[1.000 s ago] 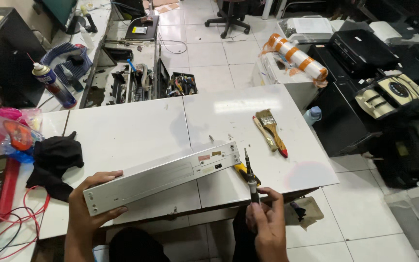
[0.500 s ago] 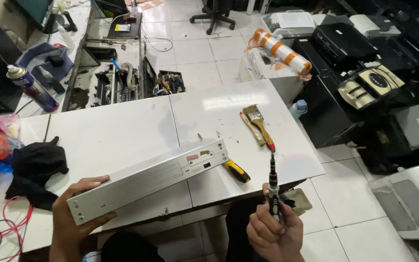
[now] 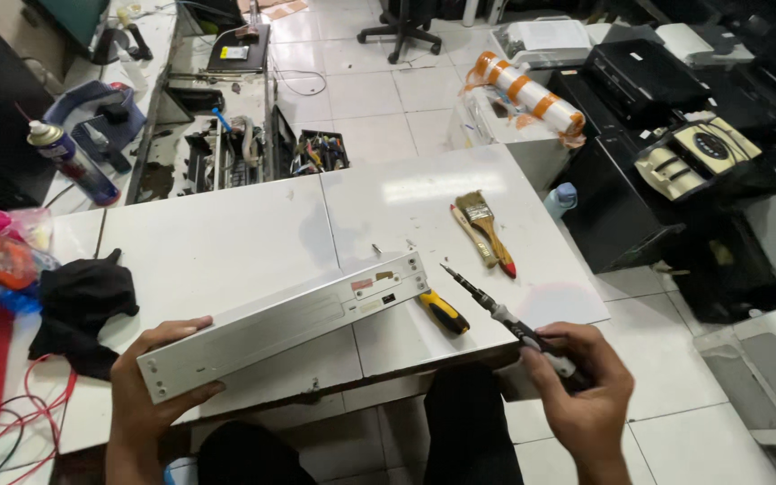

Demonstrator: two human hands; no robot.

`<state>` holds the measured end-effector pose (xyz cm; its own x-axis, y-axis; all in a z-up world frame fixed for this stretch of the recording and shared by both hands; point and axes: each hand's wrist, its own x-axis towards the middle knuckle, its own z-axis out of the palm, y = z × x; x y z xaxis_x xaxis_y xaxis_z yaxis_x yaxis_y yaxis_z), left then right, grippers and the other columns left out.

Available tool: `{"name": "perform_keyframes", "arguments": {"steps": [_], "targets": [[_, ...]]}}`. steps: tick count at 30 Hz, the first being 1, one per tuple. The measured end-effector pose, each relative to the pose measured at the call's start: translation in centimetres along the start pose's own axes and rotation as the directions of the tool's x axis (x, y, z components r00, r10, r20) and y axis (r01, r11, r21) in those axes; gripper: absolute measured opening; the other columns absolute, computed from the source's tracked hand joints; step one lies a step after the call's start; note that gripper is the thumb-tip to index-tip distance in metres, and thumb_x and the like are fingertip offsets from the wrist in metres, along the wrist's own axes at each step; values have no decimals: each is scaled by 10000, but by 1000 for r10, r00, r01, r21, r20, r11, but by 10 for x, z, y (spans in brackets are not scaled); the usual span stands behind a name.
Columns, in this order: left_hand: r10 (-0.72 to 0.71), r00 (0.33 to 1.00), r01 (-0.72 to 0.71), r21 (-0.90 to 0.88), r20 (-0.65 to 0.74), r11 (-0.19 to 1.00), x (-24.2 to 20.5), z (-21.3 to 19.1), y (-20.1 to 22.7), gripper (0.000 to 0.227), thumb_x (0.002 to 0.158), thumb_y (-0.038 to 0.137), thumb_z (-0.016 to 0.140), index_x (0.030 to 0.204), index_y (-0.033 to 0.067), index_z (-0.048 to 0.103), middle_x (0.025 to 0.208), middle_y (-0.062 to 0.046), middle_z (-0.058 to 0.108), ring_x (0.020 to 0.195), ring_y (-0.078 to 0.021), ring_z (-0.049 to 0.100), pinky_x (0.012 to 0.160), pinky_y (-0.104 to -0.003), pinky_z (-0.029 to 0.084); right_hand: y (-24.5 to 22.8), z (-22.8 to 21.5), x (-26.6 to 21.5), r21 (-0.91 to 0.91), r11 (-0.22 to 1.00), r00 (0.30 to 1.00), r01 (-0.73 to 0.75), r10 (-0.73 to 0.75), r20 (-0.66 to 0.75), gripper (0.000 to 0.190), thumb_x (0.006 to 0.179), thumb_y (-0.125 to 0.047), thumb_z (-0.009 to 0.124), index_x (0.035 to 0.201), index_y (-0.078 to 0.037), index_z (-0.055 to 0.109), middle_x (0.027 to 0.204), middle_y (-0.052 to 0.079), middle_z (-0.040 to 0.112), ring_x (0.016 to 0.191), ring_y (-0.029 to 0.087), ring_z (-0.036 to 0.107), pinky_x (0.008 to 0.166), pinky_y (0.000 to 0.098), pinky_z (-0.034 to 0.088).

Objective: The person disassembles a silver electronic device on a white table using a screwdriver. They remove screws from the back and sides of the device, rotate it to access different areas, and place the removed screws on the table.

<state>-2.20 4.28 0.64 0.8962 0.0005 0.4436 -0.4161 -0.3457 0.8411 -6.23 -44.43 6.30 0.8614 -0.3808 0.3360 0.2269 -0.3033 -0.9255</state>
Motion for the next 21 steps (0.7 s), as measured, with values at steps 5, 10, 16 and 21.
{"name": "perform_keyframes", "arguments": {"steps": [5, 10, 16, 21], "targets": [[28, 1000, -28, -24, 13, 999, -2, -1, -4, 734, 601, 187, 974, 1258, 89, 661, 1328, -217, 763, 1268, -322, 755, 1102, -405, 565, -26, 2, 11, -191, 925, 943, 329, -314, 109, 167, 863, -65, 845, 999, -19, 760, 932, 104, 788, 792, 175, 730, 693, 244, 568], [6, 1000, -5, -42, 24, 999, -2, -3, -3, 740, 597, 185, 986, 1266, 108, 679, 1327, -190, 770, 1257, -290, 746, 1075, -389, 561, -52, 28, 10, -172, 870, 884, 462, -438, 161, 150, 943, -85, 753, 1065, 0, 738, 969, 134, 775, 797, 209, 739, 768, 265, 568], [50, 998, -48, -57, 31, 997, 0, -2, 1, 728, 618, 209, 989, 1268, 116, 674, 1328, -183, 766, 1255, -298, 746, 1053, -392, 574, -68, 65, 12, -42, 813, 789, 581, -550, 274, 195, 948, -127, 752, 1099, -27, 679, 793, 79, 687, 643, 178, 630, 593, 243, 512], [63, 997, -62, -39, 38, 997, 3, -2, 2, 736, 616, 216, 989, 1271, 107, 672, 1324, -181, 765, 1252, -288, 752, 1090, -389, 568, -62, 78, 19, -60, 774, 753, 630, -590, 292, 188, 966, -142, 744, 1101, -24, 687, 860, 113, 739, 678, 197, 705, 606, 274, 568]]}}
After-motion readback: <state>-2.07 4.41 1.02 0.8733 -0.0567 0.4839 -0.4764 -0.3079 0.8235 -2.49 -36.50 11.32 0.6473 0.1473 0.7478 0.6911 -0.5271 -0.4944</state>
